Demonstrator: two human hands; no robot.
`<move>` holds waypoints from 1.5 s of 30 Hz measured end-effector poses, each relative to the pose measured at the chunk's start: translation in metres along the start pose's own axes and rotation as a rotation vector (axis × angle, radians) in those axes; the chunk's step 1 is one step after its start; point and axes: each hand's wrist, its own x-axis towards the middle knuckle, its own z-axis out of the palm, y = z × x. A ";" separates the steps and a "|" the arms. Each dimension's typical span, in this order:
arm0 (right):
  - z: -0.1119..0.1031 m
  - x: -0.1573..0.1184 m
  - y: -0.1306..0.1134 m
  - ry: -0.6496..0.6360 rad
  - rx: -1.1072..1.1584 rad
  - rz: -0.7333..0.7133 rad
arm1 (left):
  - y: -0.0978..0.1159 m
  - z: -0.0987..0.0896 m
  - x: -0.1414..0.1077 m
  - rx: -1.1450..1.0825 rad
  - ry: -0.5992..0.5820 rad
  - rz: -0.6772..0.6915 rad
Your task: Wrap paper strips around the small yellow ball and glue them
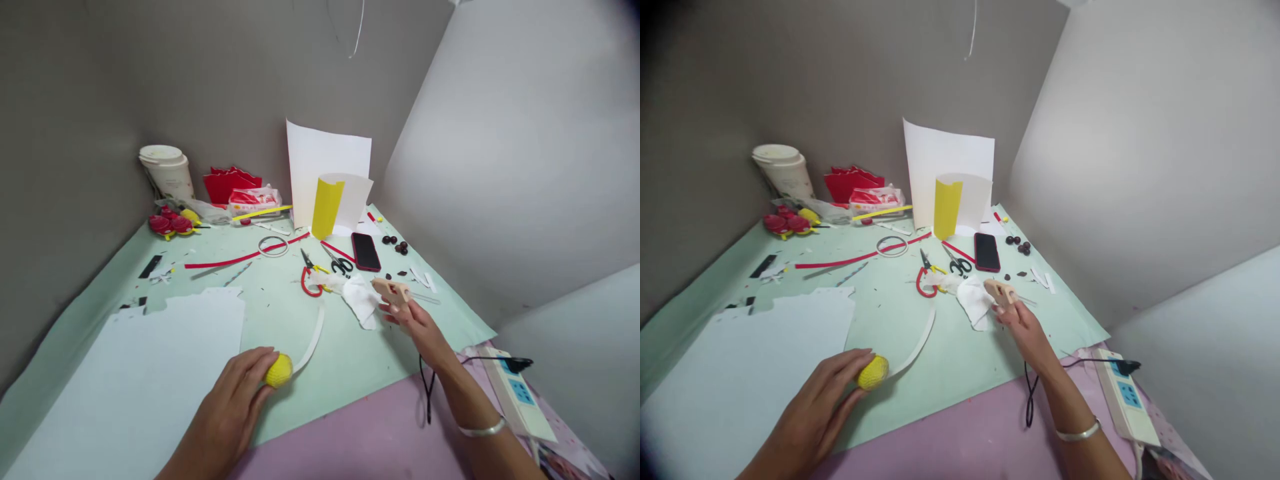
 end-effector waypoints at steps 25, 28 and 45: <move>0.072 -0.078 -0.050 -0.690 0.459 0.416 | 0.006 -0.016 0.001 0.004 0.081 -0.153; 0.074 -0.077 -0.051 -0.700 0.459 0.434 | 0.006 -0.018 0.001 -0.006 0.075 -0.118; 0.083 -0.076 -0.051 -0.751 0.485 0.472 | 0.008 -0.019 0.002 -0.066 0.070 -0.174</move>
